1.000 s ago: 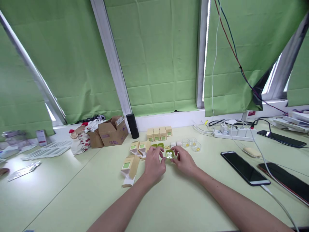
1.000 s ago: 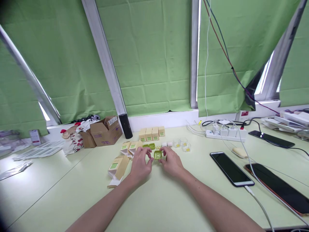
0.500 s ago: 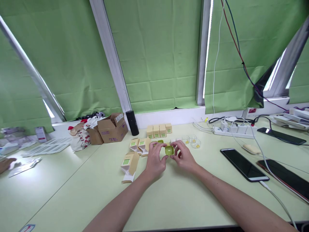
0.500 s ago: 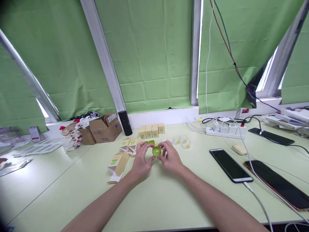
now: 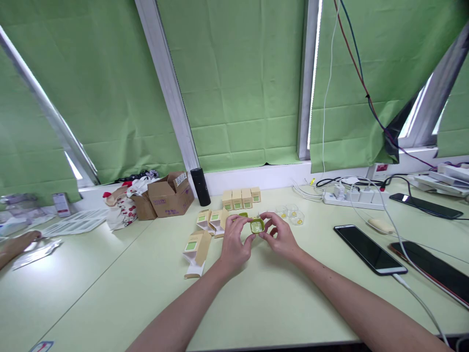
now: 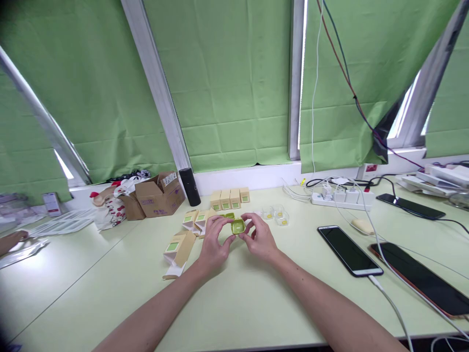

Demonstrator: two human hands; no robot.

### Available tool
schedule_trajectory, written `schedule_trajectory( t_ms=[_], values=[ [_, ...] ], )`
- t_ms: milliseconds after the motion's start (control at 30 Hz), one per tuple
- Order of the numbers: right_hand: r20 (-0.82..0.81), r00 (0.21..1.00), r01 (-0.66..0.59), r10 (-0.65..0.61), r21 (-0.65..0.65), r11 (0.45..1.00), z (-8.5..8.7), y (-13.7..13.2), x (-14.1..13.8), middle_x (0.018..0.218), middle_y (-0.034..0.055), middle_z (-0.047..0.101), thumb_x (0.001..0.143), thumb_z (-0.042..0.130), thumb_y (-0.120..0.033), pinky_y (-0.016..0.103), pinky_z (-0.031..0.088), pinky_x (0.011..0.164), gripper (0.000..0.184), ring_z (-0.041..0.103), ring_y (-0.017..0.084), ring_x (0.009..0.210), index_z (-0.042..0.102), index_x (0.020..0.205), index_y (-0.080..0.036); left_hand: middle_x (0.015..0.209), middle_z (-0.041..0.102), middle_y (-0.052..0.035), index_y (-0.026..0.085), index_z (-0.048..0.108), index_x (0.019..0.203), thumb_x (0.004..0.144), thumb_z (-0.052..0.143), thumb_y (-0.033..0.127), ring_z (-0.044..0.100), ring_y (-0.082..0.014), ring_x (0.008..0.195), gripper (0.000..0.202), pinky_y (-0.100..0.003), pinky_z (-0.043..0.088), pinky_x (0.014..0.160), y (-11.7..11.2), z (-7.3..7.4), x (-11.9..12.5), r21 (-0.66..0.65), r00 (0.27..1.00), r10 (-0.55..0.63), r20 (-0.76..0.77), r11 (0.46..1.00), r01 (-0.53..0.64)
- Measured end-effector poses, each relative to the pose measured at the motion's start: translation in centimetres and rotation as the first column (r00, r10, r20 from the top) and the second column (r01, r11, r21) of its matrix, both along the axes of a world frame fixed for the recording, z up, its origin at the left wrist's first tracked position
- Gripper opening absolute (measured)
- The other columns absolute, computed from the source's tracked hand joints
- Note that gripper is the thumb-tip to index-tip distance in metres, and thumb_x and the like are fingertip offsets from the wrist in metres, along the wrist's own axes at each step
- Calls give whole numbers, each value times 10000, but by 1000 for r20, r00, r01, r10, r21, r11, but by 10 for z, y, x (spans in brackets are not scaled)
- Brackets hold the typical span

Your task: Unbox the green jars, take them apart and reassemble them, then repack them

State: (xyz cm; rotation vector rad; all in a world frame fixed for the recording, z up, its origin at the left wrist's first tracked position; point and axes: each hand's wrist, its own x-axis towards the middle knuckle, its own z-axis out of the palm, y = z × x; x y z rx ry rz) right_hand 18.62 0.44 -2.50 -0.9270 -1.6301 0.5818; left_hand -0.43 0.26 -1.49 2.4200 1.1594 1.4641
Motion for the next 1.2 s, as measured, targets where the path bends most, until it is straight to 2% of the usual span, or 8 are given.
schedule_trajectory(
  t_ms=[100,267,433,633,933,1067,1200],
  values=[
    [-4,1000,1,-1,2,1000,1,-1,0,1193,72,665,816,668,-266,266,530,584,362,662,160,801,583,1168,-252,1218,689,-97,233,626,1251,864,664,108,520,-298,1263,408,-502,490,1064,1,-2,-1,3,1000,2,6,1000,-2],
    [7,1000,-6,6,-1,1000,1,-1,1,1149,70,689,863,671,-317,269,534,589,292,676,167,804,590,1134,-245,1188,718,-101,242,670,1227,885,645,137,556,-309,1231,359,-532,501,1043,4,-3,-2,2,999,21,33,1000,-21],
    [13,1000,6,-6,2,1000,1,0,0,1094,61,701,889,667,-362,271,534,592,255,678,172,801,608,1104,-238,1166,738,-94,237,690,1221,898,647,132,564,-292,1212,342,-511,514,1038,8,-4,-2,23,998,26,65,999,-27],
    [15,1000,11,-10,-6,1000,2,-2,0,1113,85,720,931,626,-409,284,551,601,307,683,183,806,602,1186,-238,1133,733,-101,227,724,1176,915,673,197,580,-287,1188,268,-489,536,1012,7,-2,0,-21,993,52,107,999,-50],
    [36,999,25,-25,4,1000,-1,0,1,1111,62,707,861,643,-277,282,555,608,369,679,173,801,583,1224,-254,1076,708,-94,223,771,1065,894,709,270,621,-265,1126,188,-439,539,994,8,1,1,-152,979,72,193,987,-43],
    [50,997,50,-53,53,997,-2,1,1,1212,72,675,861,625,-233,286,556,613,390,677,175,839,571,1246,-260,1067,687,-92,219,794,1009,886,724,319,647,-245,1053,174,-408,548,928,11,0,3,-247,966,104,238,968,-43],
    [86,995,42,-52,110,993,-3,1,1,1282,84,626,872,616,-210,289,556,612,385,667,184,890,555,1247,-271,1036,701,-96,205,807,966,872,741,376,661,-230,959,206,-378,549,842,17,-3,3,-289,956,139,258,955,-61]
  ],
)
